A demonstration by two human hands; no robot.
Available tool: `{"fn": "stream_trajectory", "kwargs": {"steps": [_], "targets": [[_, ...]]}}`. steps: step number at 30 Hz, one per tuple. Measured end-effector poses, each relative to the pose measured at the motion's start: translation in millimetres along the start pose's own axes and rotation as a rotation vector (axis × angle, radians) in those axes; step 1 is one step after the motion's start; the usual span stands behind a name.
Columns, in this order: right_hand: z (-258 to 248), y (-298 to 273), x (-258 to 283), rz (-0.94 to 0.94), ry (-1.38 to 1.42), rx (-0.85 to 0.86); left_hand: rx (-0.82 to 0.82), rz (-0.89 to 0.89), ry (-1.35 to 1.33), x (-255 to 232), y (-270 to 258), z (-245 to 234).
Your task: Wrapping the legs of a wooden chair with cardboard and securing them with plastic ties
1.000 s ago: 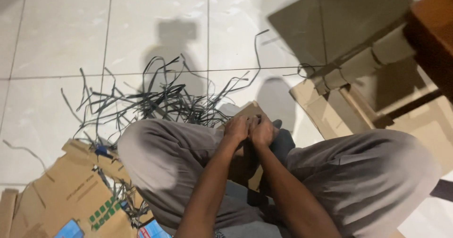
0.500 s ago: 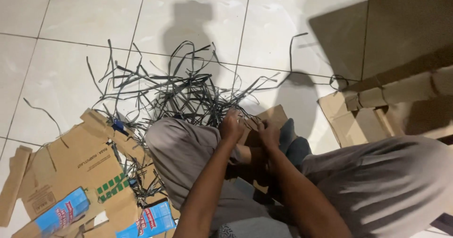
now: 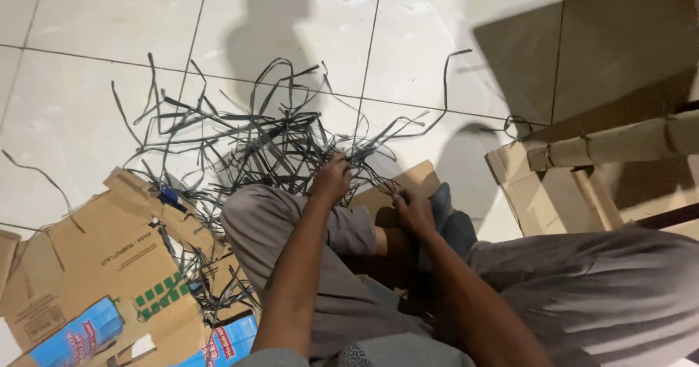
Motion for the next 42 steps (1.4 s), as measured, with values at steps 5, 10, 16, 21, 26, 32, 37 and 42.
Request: {"fn": "stream_trajectory", "kwargs": {"steps": [5, 10, 16, 21, 26, 32, 37, 42], "targets": [[-3.2, -6.8, -0.3, -0.041, -0.028, -0.02, -0.086, 0.083, -0.101, -14.6, -5.7, -4.2], [3.6, 1.7, -10.3, -0.104, -0.006, -0.041, -0.403, 0.382, -0.426, -54.2, -37.7, -36.1], [7.4, 20.4, -30.7, -0.033, 0.137, -0.046, -0.481, 0.498, -0.444, -65.5, -33.1, -15.3], [4.2, 33.3, -29.9, 0.015, 1.053, -0.011, -0.4, 0.668, -0.379, -93.9, -45.7, -4.8], [-41.5, -1.8, 32.3, 0.132, 1.143, 0.066, -0.439, 0.814, -0.215, -82.0, -15.7, 57.3], [-52.9, 17.5, -5.1, 0.141, 0.44, 0.016, -0.24, 0.7, -0.154, -90.6, -36.6, 48.6], [-67.8, 36.9, -49.7, 0.08, 0.316, -0.06, -0.131, 0.61, -0.127, -107.1, -53.9, 29.4], [-104.2, 19.2, -40.1, 0.07, 0.416, -0.125, -0.144, 0.471, -0.001, -102.8, -52.5, 28.9]]}}
Point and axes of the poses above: each hand's wrist, its own y-axis towards the middle knuckle, its own z-axis out of the palm, x = y × z, the point moved 2 cm from there along y, towards the middle knuckle, and after that the axes turned 10 degrees about x, right-handed, at the moved point
